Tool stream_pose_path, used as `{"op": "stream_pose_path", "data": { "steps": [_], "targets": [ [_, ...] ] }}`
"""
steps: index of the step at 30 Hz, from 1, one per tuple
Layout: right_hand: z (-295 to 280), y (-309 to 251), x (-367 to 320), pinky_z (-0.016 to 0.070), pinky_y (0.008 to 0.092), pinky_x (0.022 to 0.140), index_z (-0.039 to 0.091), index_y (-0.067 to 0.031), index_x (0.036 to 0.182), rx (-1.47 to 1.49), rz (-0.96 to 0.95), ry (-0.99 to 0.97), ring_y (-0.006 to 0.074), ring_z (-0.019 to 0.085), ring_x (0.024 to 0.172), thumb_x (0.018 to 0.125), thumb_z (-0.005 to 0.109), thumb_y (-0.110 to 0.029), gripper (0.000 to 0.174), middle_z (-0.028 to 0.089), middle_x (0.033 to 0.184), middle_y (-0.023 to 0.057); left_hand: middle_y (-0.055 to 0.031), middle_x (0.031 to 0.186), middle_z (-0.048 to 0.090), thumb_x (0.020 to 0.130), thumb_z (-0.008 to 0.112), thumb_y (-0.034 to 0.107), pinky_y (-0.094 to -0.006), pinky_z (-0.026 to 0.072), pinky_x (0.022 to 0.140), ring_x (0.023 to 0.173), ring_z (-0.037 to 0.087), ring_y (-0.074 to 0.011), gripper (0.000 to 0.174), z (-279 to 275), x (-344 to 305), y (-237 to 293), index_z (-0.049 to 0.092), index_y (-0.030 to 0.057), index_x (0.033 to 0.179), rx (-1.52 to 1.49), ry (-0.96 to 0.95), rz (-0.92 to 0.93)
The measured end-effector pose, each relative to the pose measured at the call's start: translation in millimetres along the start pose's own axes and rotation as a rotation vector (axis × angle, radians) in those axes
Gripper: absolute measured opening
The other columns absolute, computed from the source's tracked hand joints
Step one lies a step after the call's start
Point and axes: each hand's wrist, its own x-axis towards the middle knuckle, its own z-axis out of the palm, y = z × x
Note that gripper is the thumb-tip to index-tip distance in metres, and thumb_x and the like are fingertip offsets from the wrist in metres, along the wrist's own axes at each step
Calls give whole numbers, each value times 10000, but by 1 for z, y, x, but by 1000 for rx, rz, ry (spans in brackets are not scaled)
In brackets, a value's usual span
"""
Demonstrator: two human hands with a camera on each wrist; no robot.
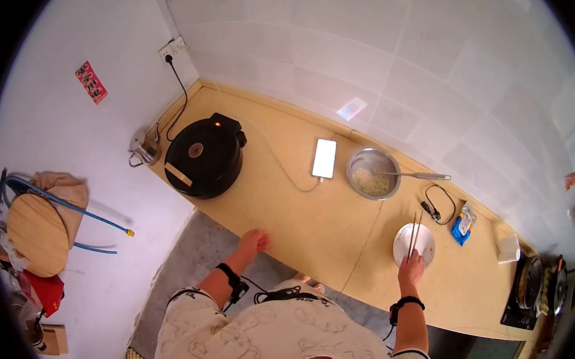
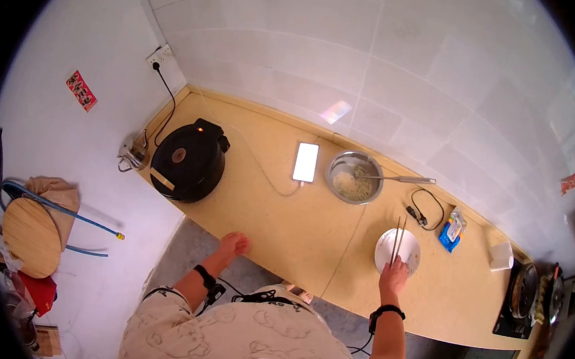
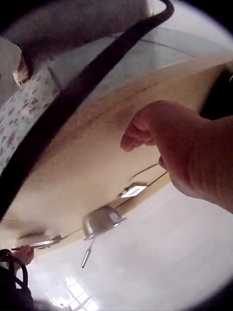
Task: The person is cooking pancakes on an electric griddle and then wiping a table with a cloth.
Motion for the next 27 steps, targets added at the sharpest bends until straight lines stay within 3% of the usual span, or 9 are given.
{"op": "stream_pose_path", "data": {
  "steps": [5,7,11,14,17,19,22,25,27],
  "targets": [
    [0,0,-1,439,432,830,461,-61,1200,-18,30,-10,335,532,984,772,620,-208,480,534,1067,160,-57,874,590,897,517,265,-274,509,639,732,589,-150,239,-14,-24,-10,524,52,1005,-23,43,13],
    [4,-1,0,437,422,846,472,-50,1195,0,-59,231,329,525,1011,755,639,-188,491,536,1088,151,-43,844,592,903,513,268,-261,505,628,720,589,-133,227,-16,-38,-8,533,62,996,10,32,17],
    [-17,-20,-2,431,417,858,501,-40,1157,119,-43,303,329,521,1025,759,628,-147,431,536,1098,148,-38,809,591,916,498,267,-252,493,616,702,579,-120,212,-15,-50,2,543,69,978,51,133,29],
    [-34,-35,-9,430,404,859,519,-37,1122,192,-168,415,326,539,979,774,600,-106,365,539,1074,142,-33,817,594,924,488,271,-243,480,606,692,565,-105,209,-14,-34,16,543,74,963,79,-45,97],
    [-59,-64,-23,456,373,773,519,-26,1101,428,-250,321,275,568,837,778,574,-44,328,549,1008,136,-9,793,570,931,476,255,-231,455,586,670,539,-92,185,12,-16,40,530,79,909,154,60,146],
    [-67,-85,-25,470,367,710,523,-27,1089,520,-275,270,264,574,787,775,571,-31,318,553,993,137,-35,907,599,913,519,307,-263,482,648,757,582,-124,240,18,7,49,521,83,997,215,-83,154],
    [-71,-121,-19,495,357,657,515,-56,1105,445,-314,158,254,607,766,752,620,-62,368,552,1031,134,-33,923,600,912,523,310,-266,481,666,781,584,-129,254,39,25,59,519,85,1030,243,-128,141],
    [-75,-180,-8,498,355,670,508,-62,1127,547,-321,32,249,611,784,745,648,-93,408,548,1034,130,-33,941,602,911,524,312,-271,478,683,803,585,-133,273,38,43,63,524,83,1060,252,-316,169],
    [-63,-222,5,499,360,681,498,-67,1144,545,-329,-9,250,612,796,740,663,-121,440,541,1054,127,-32,943,602,909,525,298,-271,476,693,808,583,-135,270,37,36,76,532,77,1064,309,-342,174]
  ]
}}
